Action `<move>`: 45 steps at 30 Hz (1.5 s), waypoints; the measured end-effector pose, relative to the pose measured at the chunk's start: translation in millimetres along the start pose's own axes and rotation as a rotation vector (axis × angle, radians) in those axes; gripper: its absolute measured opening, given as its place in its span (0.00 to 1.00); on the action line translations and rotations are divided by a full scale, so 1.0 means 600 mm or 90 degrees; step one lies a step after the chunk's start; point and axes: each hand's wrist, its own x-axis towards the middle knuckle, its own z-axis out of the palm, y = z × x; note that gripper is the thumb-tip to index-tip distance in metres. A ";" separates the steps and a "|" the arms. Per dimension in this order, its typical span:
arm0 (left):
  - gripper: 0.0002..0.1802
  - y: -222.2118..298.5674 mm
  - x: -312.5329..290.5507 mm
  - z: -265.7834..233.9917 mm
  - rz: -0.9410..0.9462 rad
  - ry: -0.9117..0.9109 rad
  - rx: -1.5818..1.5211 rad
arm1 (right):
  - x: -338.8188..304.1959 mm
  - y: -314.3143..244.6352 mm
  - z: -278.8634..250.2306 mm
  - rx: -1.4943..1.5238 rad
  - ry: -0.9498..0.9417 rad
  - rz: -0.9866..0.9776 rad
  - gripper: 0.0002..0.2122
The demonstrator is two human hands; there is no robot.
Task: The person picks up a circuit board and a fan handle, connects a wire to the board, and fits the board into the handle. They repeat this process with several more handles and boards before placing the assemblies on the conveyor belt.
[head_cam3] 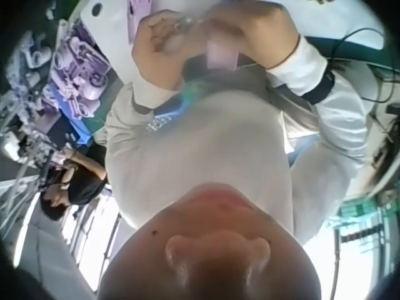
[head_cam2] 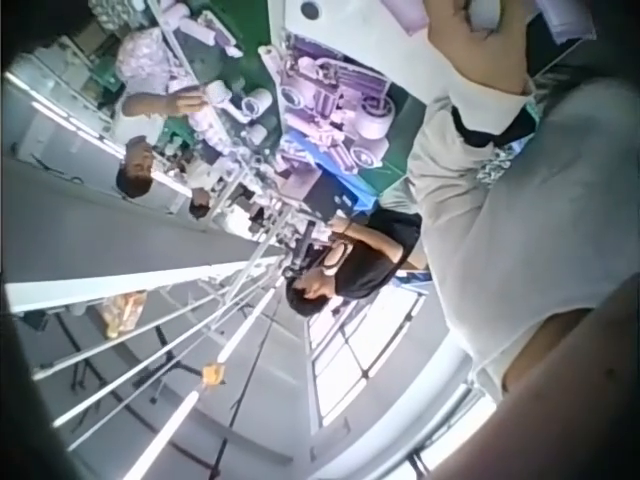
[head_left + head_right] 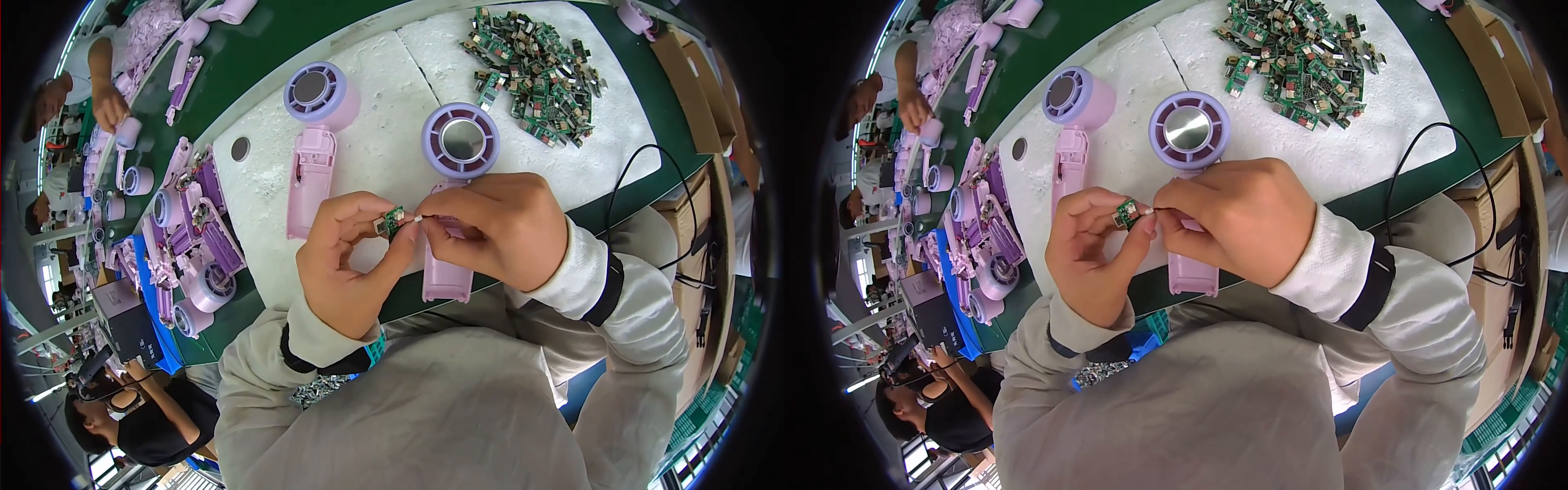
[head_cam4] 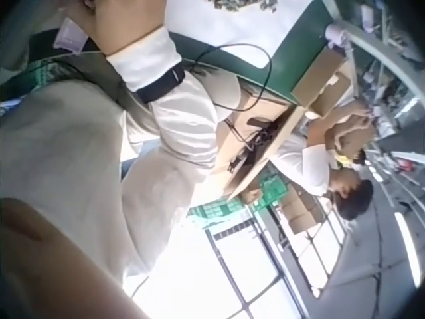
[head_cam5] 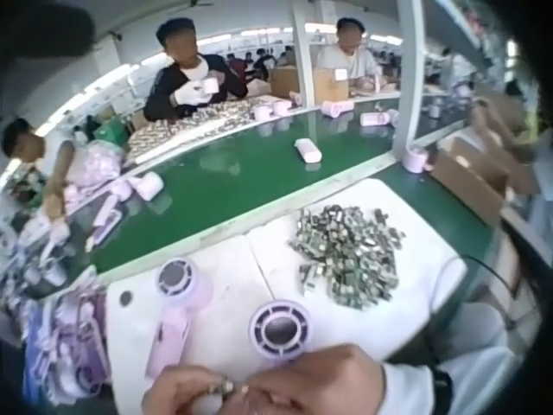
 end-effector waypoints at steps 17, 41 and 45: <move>0.17 0.006 0.010 -0.007 -0.024 -0.081 -0.108 | 0.007 -0.015 -0.024 0.180 0.013 0.196 0.06; 0.16 -0.031 0.019 -0.020 0.025 -0.174 -0.197 | 0.003 0.005 -0.042 0.236 -0.077 0.185 0.07; 0.16 -0.026 0.021 -0.018 0.028 -0.165 -0.173 | 0.006 0.005 -0.048 0.261 -0.095 0.238 0.07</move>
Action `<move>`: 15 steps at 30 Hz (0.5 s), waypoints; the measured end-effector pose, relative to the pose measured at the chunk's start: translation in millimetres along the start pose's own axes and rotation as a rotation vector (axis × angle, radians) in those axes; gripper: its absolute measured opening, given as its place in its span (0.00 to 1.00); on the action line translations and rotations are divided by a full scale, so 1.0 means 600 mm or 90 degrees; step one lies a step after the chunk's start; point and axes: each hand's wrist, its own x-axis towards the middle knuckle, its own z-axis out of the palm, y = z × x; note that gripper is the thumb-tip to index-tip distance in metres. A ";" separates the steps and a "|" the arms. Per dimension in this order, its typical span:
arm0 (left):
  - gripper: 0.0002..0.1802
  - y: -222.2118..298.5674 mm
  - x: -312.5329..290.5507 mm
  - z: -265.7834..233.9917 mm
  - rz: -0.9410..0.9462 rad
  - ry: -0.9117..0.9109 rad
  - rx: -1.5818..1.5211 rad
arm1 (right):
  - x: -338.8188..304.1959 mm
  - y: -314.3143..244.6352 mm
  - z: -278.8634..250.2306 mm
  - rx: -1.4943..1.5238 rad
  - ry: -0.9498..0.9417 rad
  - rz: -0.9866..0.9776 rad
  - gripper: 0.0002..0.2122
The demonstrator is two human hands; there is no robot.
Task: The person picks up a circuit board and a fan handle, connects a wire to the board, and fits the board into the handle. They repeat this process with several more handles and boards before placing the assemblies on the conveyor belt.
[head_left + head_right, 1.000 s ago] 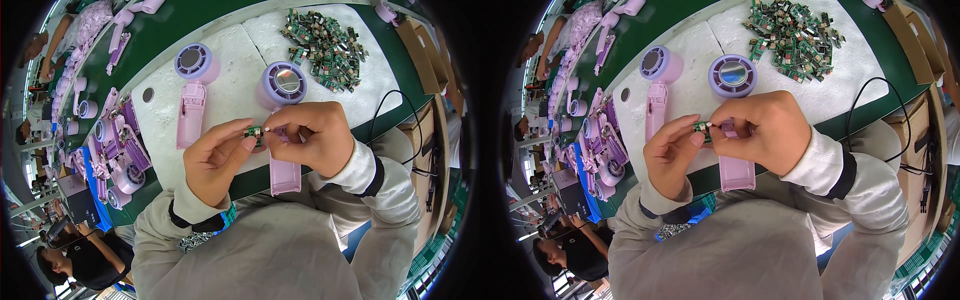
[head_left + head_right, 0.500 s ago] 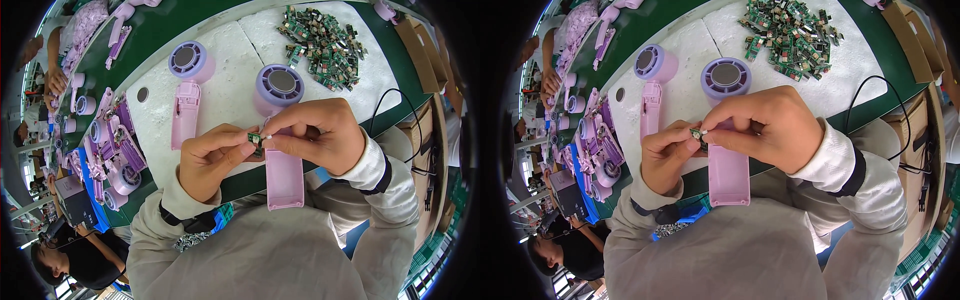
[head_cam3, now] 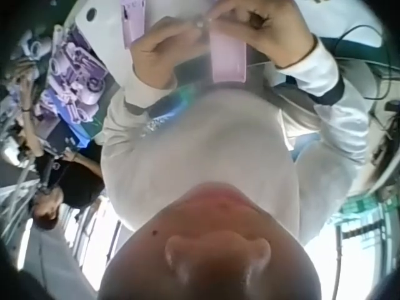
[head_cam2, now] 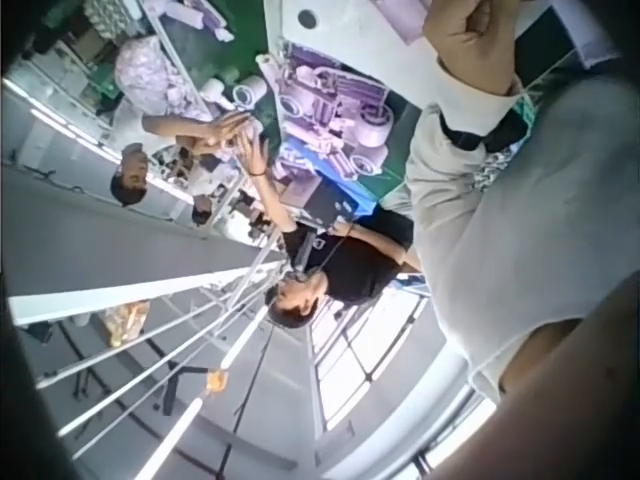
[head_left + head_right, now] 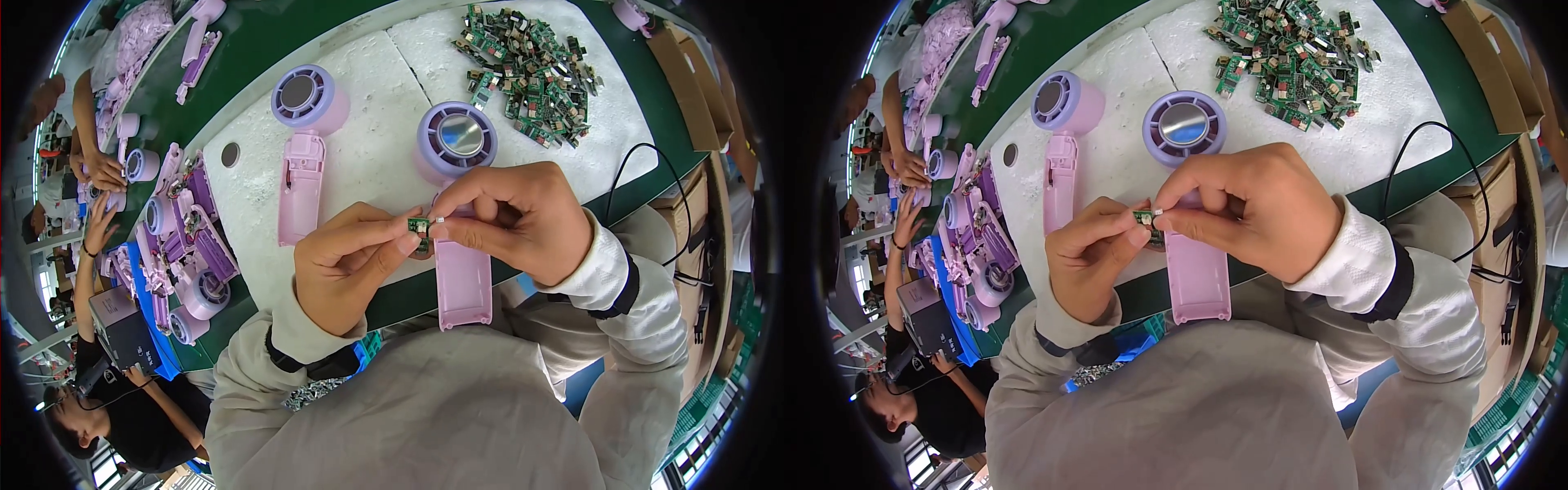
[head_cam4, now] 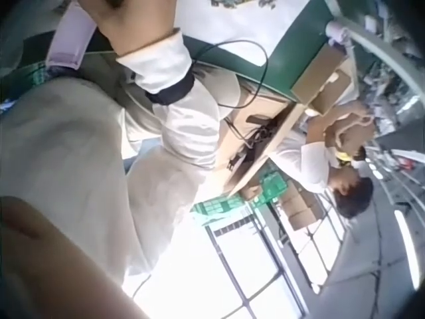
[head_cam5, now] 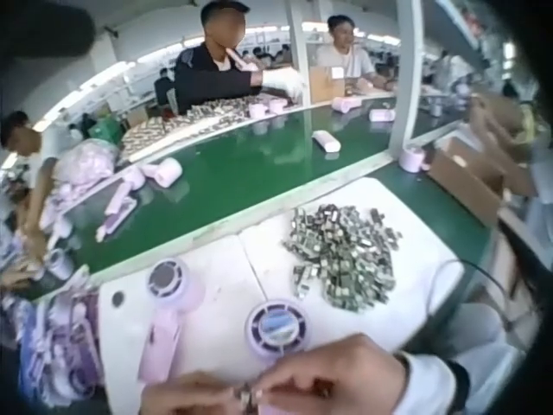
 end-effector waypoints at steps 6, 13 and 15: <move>0.15 0.006 -0.003 0.011 -0.069 0.114 -0.054 | -0.005 -0.011 0.016 0.032 0.043 0.028 0.08; 0.15 0.003 -0.003 0.007 -0.061 0.105 -0.104 | -0.003 0.002 0.022 0.026 0.039 -0.110 0.09; 0.15 0.003 -0.002 0.007 -0.068 0.099 -0.100 | -0.003 0.001 0.021 0.013 0.036 -0.114 0.09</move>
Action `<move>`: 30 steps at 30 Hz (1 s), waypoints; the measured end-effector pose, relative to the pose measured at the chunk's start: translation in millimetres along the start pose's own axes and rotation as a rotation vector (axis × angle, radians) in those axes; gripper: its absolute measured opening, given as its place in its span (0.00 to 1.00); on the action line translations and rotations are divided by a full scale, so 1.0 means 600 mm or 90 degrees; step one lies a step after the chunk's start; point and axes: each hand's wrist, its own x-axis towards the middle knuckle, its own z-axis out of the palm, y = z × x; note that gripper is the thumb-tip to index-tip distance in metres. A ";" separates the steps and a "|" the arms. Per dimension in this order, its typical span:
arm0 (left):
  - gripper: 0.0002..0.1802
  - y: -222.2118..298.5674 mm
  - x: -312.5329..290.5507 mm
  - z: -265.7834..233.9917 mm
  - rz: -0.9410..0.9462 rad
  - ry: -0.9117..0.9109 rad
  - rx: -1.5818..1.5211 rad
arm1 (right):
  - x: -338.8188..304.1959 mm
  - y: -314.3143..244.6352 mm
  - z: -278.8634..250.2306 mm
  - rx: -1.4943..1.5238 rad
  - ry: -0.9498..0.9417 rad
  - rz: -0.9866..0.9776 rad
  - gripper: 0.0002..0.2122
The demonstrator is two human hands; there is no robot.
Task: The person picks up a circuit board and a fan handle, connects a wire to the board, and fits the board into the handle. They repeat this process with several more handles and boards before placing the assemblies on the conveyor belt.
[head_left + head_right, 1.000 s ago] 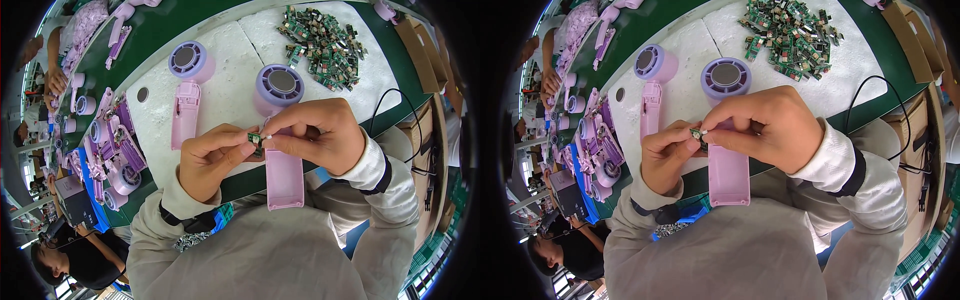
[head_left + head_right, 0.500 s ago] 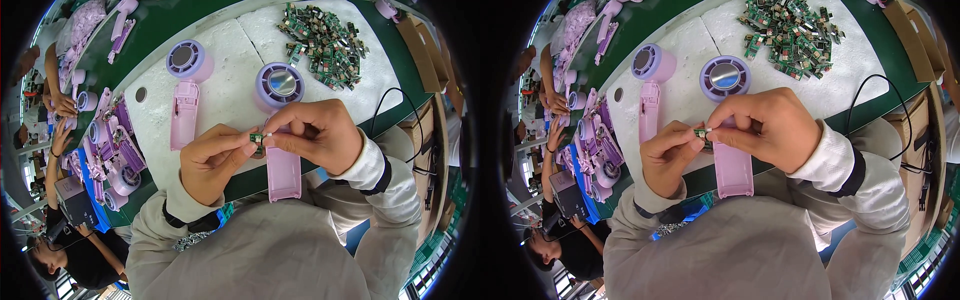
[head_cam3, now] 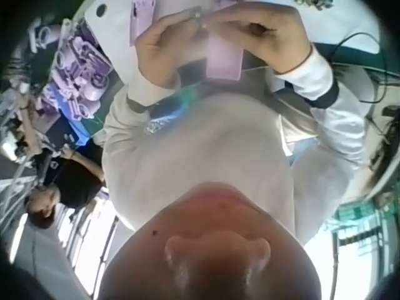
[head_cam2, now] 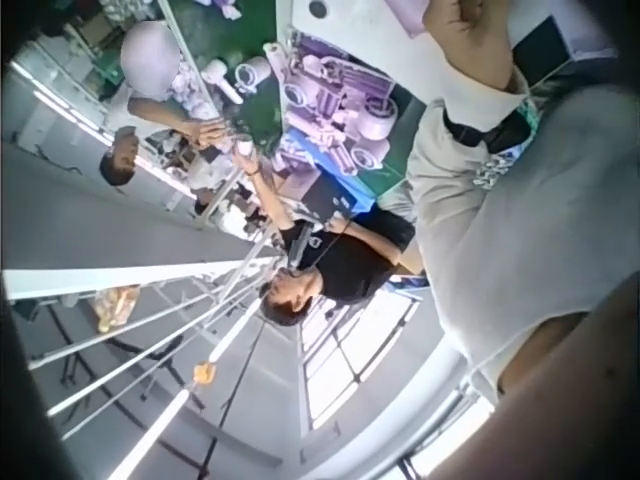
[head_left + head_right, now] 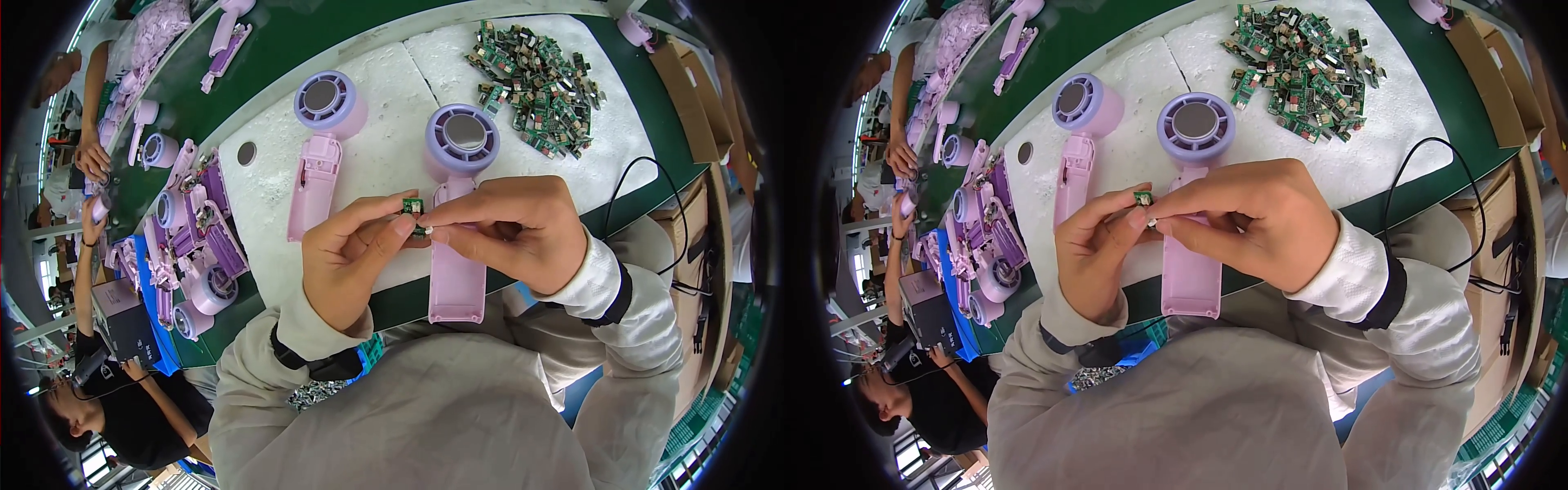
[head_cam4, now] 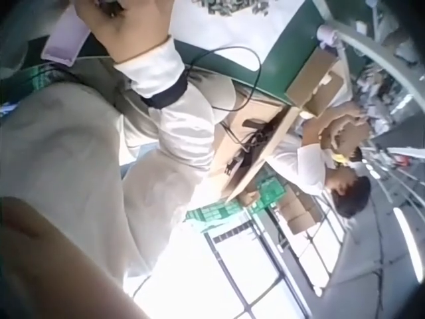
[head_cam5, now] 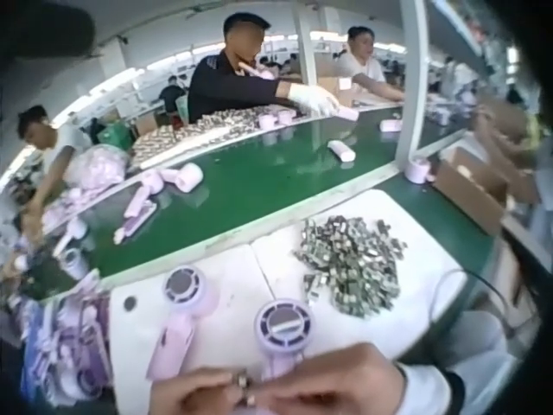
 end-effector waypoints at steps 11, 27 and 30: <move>0.15 0.000 -0.003 0.006 0.039 -0.037 0.040 | 0.001 -0.018 -0.005 -0.070 0.008 0.100 0.07; 0.18 0.017 -0.020 0.017 0.207 0.002 0.512 | -0.008 -0.016 0.019 -0.260 0.067 -0.121 0.08; 0.20 0.008 -0.021 0.030 0.307 0.048 0.586 | -0.022 -0.035 0.042 -0.178 0.149 0.034 0.07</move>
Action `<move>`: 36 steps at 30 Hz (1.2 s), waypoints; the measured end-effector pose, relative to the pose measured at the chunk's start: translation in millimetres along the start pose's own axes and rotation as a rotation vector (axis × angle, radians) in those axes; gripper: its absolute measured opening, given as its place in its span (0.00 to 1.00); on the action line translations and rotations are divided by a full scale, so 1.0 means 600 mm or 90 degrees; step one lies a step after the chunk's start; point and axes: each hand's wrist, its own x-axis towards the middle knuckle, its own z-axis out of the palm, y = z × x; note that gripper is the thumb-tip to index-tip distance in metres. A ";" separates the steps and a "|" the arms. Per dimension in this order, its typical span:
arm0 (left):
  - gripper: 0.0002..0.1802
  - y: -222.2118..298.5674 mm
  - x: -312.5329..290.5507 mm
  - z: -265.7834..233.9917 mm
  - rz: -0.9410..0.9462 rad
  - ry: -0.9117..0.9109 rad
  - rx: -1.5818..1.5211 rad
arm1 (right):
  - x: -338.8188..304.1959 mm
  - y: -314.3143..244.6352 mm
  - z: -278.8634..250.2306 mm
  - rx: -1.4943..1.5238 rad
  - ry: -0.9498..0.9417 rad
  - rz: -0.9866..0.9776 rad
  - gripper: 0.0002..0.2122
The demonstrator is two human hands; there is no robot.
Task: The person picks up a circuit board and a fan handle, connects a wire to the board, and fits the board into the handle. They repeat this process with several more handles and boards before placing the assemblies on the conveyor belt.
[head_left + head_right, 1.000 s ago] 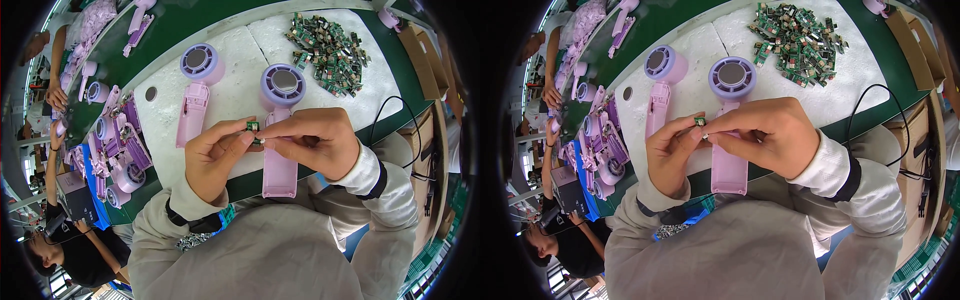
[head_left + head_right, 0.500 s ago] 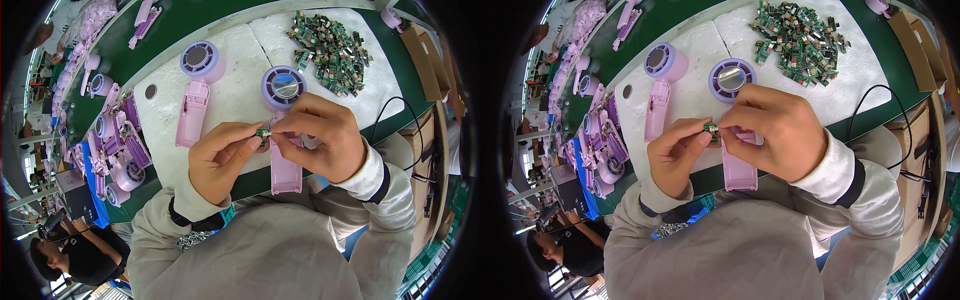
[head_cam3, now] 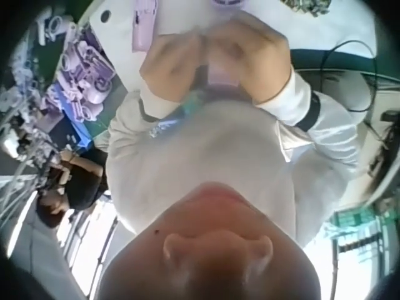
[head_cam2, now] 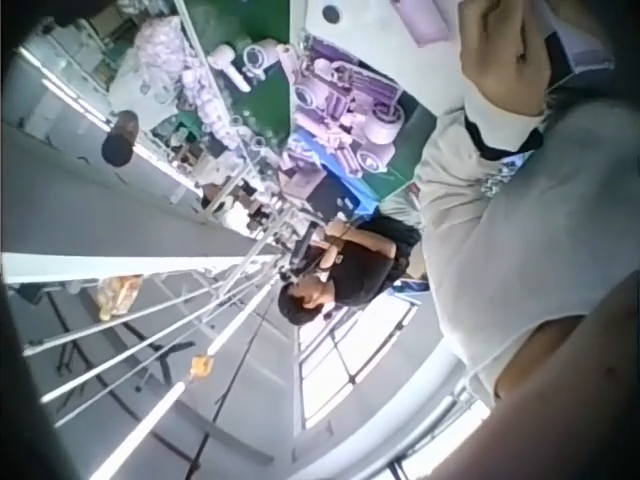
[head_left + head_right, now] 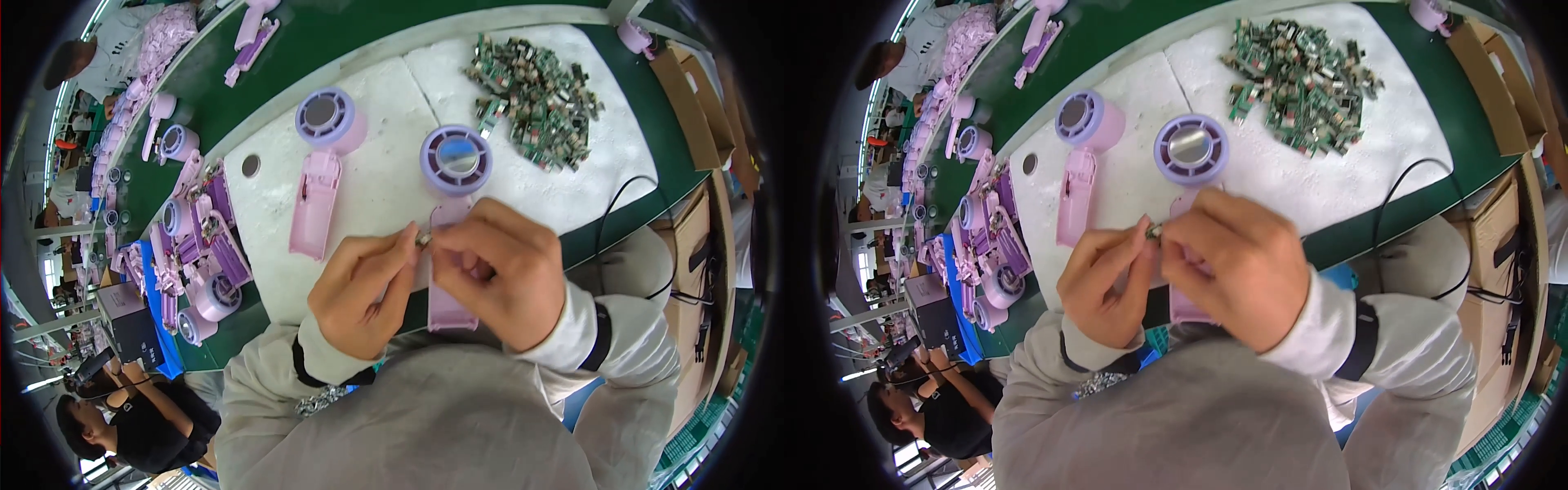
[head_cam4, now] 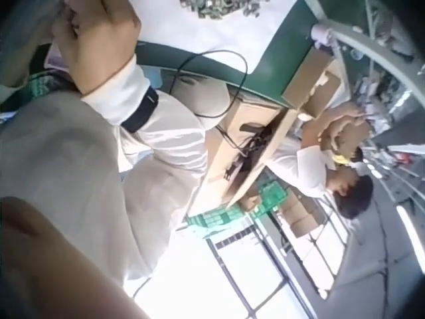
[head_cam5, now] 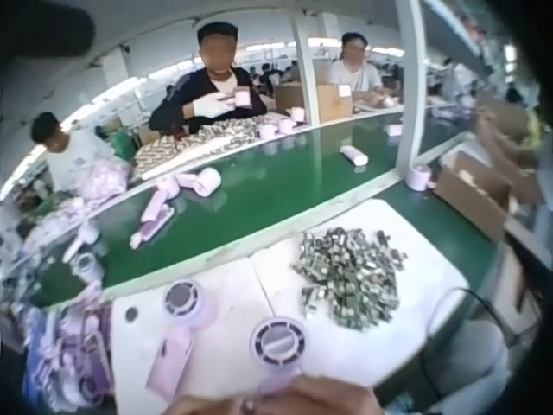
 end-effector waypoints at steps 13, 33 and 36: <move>0.21 0.028 0.044 -0.017 0.000 0.031 -0.134 | 0.041 -0.002 -0.066 0.052 -0.025 -0.083 0.06; 0.19 -0.070 0.208 0.141 -0.008 -0.104 0.122 | 0.424 0.179 -0.175 -0.072 0.299 0.051 0.17; 0.16 -0.084 0.197 0.125 0.017 -0.091 0.071 | 0.412 0.154 -0.167 -0.184 0.166 0.058 0.16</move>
